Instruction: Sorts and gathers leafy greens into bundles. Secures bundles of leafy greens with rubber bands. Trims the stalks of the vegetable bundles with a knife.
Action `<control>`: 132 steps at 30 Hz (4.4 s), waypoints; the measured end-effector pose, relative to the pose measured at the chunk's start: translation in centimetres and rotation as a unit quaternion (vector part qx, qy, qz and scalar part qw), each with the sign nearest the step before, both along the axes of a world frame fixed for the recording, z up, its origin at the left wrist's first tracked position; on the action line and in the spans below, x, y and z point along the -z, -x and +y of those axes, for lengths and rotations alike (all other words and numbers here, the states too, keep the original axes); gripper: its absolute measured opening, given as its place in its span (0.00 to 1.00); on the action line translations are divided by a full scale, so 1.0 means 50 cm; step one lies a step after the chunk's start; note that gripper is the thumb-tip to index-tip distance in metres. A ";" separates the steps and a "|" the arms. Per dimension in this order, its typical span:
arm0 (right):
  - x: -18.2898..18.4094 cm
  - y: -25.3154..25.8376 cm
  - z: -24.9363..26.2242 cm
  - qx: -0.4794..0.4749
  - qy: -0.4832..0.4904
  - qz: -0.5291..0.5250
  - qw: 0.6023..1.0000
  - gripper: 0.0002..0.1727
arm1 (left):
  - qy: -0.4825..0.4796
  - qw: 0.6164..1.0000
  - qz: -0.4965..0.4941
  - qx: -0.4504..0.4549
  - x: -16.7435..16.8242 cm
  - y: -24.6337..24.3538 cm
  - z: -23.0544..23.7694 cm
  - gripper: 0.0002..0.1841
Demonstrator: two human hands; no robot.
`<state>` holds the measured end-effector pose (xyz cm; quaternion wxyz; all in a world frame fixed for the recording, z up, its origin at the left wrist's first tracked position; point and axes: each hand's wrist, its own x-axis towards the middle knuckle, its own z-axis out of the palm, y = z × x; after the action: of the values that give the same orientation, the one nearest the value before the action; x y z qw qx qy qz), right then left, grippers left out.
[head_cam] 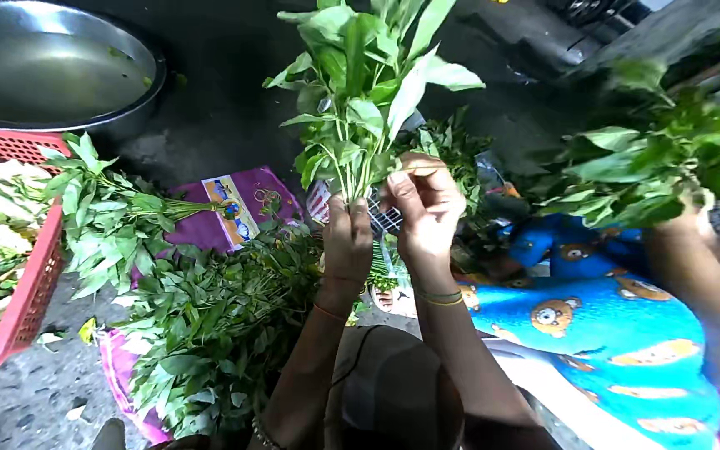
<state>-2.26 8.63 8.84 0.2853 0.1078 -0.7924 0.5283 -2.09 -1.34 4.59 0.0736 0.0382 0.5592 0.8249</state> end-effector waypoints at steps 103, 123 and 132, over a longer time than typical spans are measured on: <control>-0.013 -0.056 0.025 0.050 -0.015 -0.130 0.990 0.21 | -0.172 0.953 -0.146 0.201 -0.001 0.008 -0.036 0.11; -0.023 -0.014 0.134 0.343 -0.352 -0.076 0.868 0.15 | -0.105 0.965 -0.082 0.224 -0.010 0.007 -0.041 0.08; -0.149 -0.035 0.062 0.215 -0.327 0.155 0.907 0.15 | 0.008 0.987 0.028 0.158 0.031 0.020 -0.021 0.11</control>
<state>-0.51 11.72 16.31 0.4595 0.1025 -0.8707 0.1421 -3.07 -2.40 3.02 0.1873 0.1486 0.5543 0.7973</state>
